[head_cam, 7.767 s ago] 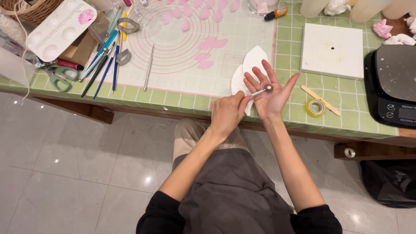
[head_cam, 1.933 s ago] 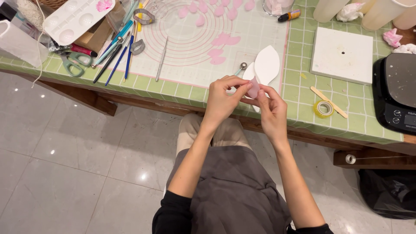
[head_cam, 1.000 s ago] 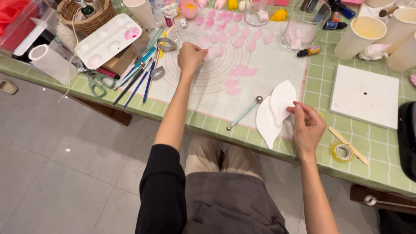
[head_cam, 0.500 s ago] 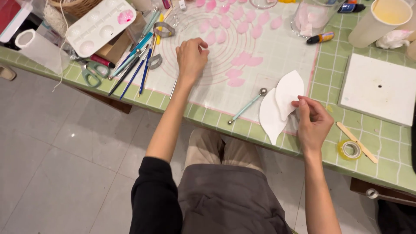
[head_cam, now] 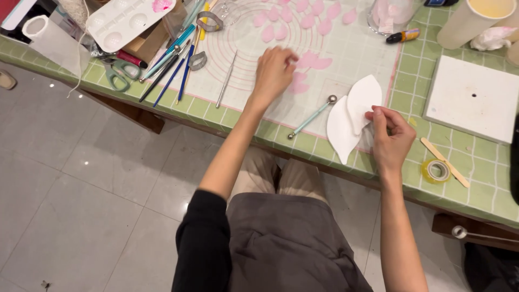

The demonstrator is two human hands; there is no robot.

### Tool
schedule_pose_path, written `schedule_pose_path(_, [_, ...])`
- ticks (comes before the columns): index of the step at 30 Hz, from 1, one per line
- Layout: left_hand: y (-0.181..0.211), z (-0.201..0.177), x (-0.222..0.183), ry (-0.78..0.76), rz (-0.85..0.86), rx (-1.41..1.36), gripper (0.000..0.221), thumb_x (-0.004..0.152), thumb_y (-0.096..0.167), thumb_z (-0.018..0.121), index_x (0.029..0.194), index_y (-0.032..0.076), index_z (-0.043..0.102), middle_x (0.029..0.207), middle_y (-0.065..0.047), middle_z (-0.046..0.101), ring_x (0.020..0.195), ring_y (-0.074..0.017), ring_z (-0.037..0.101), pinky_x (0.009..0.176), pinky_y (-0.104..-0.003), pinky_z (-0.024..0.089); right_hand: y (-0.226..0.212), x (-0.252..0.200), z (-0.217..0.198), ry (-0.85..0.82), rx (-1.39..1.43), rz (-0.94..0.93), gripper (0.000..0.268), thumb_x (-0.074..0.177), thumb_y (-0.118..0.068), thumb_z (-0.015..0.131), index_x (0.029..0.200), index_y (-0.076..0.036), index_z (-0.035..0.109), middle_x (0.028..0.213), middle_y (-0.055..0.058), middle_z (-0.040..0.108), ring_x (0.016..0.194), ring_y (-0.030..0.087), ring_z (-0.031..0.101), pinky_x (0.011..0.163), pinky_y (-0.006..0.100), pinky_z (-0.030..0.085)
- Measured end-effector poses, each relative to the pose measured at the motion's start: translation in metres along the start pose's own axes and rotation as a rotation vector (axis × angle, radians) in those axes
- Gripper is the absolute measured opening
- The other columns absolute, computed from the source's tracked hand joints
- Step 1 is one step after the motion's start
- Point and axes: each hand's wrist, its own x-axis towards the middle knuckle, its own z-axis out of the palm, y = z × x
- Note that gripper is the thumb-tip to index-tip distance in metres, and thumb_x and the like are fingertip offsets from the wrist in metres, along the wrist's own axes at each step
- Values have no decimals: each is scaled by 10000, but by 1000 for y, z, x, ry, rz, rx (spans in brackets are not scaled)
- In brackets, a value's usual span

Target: The recorder is seen shaping pink wax petals using a ball stylus tool and attaching them to a base.

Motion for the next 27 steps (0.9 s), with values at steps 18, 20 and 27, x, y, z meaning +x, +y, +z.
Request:
schedule_pose_path(18, [27,78,73,-382,228,273,205,741,-93,629,724,98,703,933,-96,699,988,-281,631,1049,-469,353,-6,4,2,4,-21,70,189,1058,-102,660,1145,48,735,979,103,772,892,110,723,780,226,558])
schedule_pose_path(20, [28,78,74,-398,217,287,204,749,-91,625,738,99,695,939,-92,695,997,-279,629,1047,-463,359,-5,4,3,5,-24,63,189,1056,-103,659,1145,46,736,979,103,773,892,110,725,779,227,560])
schedule_pose_path(27, [7,108,87,-458,177,341,211,751,-85,614,840,97,670,1059,-117,638,1112,-301,553,1011,-496,348,-7,4,3,14,-31,80,191,1051,-111,660,1141,37,740,968,98,776,886,111,725,765,226,555])
